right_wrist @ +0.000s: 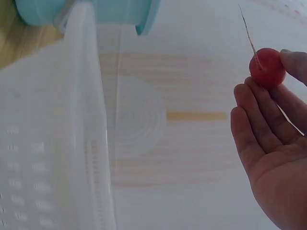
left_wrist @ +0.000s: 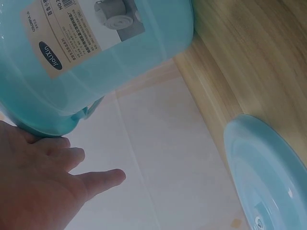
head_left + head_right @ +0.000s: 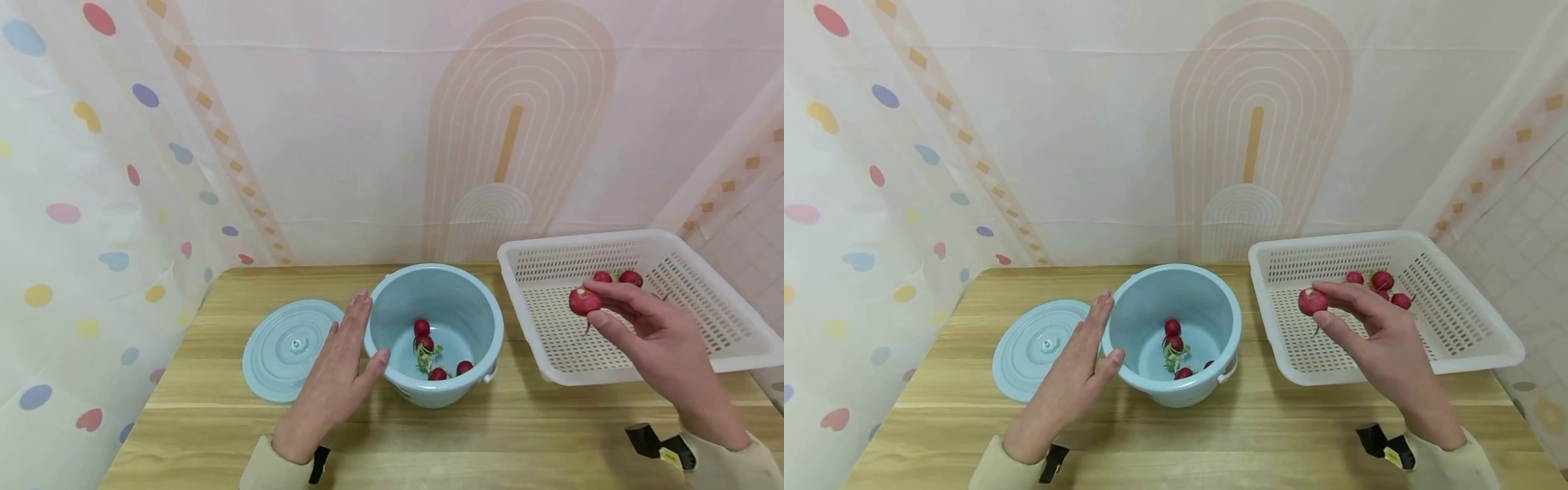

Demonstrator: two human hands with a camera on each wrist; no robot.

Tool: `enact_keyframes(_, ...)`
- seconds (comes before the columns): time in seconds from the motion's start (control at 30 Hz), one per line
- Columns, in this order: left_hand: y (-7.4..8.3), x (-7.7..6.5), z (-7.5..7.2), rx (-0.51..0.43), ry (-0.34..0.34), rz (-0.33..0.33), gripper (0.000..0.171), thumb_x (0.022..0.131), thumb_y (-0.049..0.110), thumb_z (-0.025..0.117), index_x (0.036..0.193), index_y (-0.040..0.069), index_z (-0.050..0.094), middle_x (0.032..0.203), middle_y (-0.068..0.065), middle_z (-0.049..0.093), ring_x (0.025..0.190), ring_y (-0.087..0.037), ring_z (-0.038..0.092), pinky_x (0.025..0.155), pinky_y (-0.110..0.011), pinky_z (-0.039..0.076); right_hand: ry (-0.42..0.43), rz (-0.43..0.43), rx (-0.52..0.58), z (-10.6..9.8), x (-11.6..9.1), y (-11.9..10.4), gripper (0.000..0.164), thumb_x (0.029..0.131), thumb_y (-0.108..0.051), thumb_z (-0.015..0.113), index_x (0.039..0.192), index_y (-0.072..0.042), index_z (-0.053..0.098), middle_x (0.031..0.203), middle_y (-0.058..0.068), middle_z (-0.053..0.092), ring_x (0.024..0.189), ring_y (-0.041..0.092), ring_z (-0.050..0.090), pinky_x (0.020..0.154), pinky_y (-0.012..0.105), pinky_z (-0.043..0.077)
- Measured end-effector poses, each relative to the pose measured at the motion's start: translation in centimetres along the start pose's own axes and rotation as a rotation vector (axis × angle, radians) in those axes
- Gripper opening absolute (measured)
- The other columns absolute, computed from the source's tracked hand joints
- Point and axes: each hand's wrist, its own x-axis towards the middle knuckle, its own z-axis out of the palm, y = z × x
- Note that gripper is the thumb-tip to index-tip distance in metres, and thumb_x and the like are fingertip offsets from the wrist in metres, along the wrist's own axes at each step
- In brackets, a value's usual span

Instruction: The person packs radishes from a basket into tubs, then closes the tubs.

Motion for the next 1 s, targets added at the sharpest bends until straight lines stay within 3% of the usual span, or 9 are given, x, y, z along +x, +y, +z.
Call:
enact_keyframes(0.13,0.0,0.1,0.0,-0.004,-0.001,-0.001,0.076,0.106,0.046,0.047,0.166,0.007,0.021,0.173,-0.004,0.015,0.158,-0.028,0.017,0.118,-0.068,0.025,-0.012,-0.059,-0.003,1.3,0.1,-0.4,0.04,0.083,0.024,0.069,0.122,0.015,0.067,0.116,-0.001,0.076,0.108,0.006,0.071,0.098,0.015,0.05)
enact_keyframes(0.47,-0.1,0.0,0.0,-0.013,-0.006,-0.003,0.077,0.105,0.044,0.05,0.166,0.008,0.02,0.173,-0.005,0.016,0.158,-0.029,0.018,0.118,-0.068,0.025,-0.069,-0.029,0.024,4.6,0.8,-1.8,0.045,0.085,0.022,0.069,0.128,0.007,0.067,0.12,0.005,0.074,0.114,0.012,0.068,0.103,0.019,0.049)
enact_keyframes(1.0,0.1,0.0,-0.1,-0.006,-0.01,-0.009,0.077,0.105,0.045,0.049,0.166,0.007,0.02,0.173,-0.003,0.015,0.158,-0.027,0.017,0.119,-0.068,0.025,-0.136,-0.036,-0.036,8.1,2.3,-2.8,0.047,0.087,0.012,0.075,0.129,-0.007,0.072,0.119,0.002,0.074,0.112,0.011,0.067,0.103,0.021,0.049)
